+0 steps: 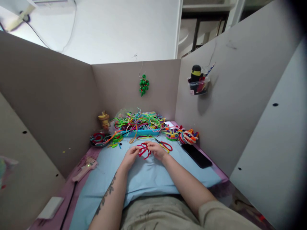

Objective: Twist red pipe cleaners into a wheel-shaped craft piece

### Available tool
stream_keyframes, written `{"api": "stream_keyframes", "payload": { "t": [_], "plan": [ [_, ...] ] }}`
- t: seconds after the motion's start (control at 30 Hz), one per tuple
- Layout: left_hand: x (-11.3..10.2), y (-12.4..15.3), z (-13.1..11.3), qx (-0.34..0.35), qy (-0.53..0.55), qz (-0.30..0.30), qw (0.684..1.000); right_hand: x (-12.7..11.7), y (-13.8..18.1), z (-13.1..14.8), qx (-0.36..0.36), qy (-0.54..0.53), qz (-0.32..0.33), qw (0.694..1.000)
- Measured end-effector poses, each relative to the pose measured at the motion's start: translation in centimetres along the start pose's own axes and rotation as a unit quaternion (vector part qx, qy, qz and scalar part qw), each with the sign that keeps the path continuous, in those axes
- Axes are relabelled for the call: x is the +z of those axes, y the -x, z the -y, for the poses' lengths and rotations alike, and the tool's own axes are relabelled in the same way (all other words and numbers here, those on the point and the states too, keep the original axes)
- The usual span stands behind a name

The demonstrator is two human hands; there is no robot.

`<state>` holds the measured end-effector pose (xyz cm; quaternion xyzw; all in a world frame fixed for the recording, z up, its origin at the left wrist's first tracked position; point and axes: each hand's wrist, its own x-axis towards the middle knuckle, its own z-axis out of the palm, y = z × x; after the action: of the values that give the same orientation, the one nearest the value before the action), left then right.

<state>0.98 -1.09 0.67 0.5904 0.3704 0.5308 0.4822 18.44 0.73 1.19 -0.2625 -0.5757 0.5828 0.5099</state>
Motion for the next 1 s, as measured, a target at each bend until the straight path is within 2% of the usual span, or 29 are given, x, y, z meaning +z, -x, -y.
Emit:
{"api": "stream_keyframes", "payload": {
  "t": [0.17, 0.23, 0.33, 0.37, 0.47, 0.53, 0.63, 0.8, 0.87, 0.93, 1.0],
  "plan": [
    [-0.5, -0.6, 1.1, 0.0, -0.008, -0.021, 1.0, 0.2, -0.1, -0.3, -0.005, -0.019, 0.024, 1.0],
    [-0.8, -0.9, 1.6, -0.014, -0.002, -0.07, 0.997, 0.1, -0.4, -0.9, -0.028, 0.005, -0.006, 1.0],
    [-0.8, -1.1, 1.9, -0.023, 0.001, -0.142, 0.99, -0.3, -1.1, -1.9, -0.054, 0.066, -0.091, 0.992],
    [-0.6, -1.0, 1.8, -0.016, 0.01, -0.139, 0.99, -0.4, -1.3, -2.2, -0.063, 0.086, -0.114, 0.988],
    [0.3, -0.5, 1.2, 0.011, 0.066, -0.079, 0.995, -0.2, -1.5, -2.9, -0.099, 0.141, -0.152, 0.973],
    [0.9, -0.2, 0.8, -0.001, 0.08, -0.079, 0.994, 0.3, -1.5, -3.3, -0.112, 0.172, -0.154, 0.967],
    [1.2, -0.2, 0.7, -0.031, 0.06, -0.133, 0.989, 1.3, -1.5, -3.6, -0.11, 0.205, -0.14, 0.963],
    [0.4, -0.7, 1.4, -0.051, 0.075, -0.193, 0.977, 1.6, -1.5, -3.3, -0.106, 0.211, -0.127, 0.963],
    [0.0, -0.9, 1.6, -0.055, 0.093, -0.223, 0.969, 1.3, -1.3, -2.9, -0.128, 0.227, -0.175, 0.949],
    [-0.2, -1.0, 1.6, -0.058, 0.114, -0.244, 0.961, 1.1, -0.9, -2.5, -0.164, 0.267, -0.241, 0.919],
    [-0.2, -1.0, 1.5, -0.051, 0.129, -0.25, 0.958, 1.2, -0.4, -2.3, -0.204, 0.325, -0.252, 0.888]
  ]
}}
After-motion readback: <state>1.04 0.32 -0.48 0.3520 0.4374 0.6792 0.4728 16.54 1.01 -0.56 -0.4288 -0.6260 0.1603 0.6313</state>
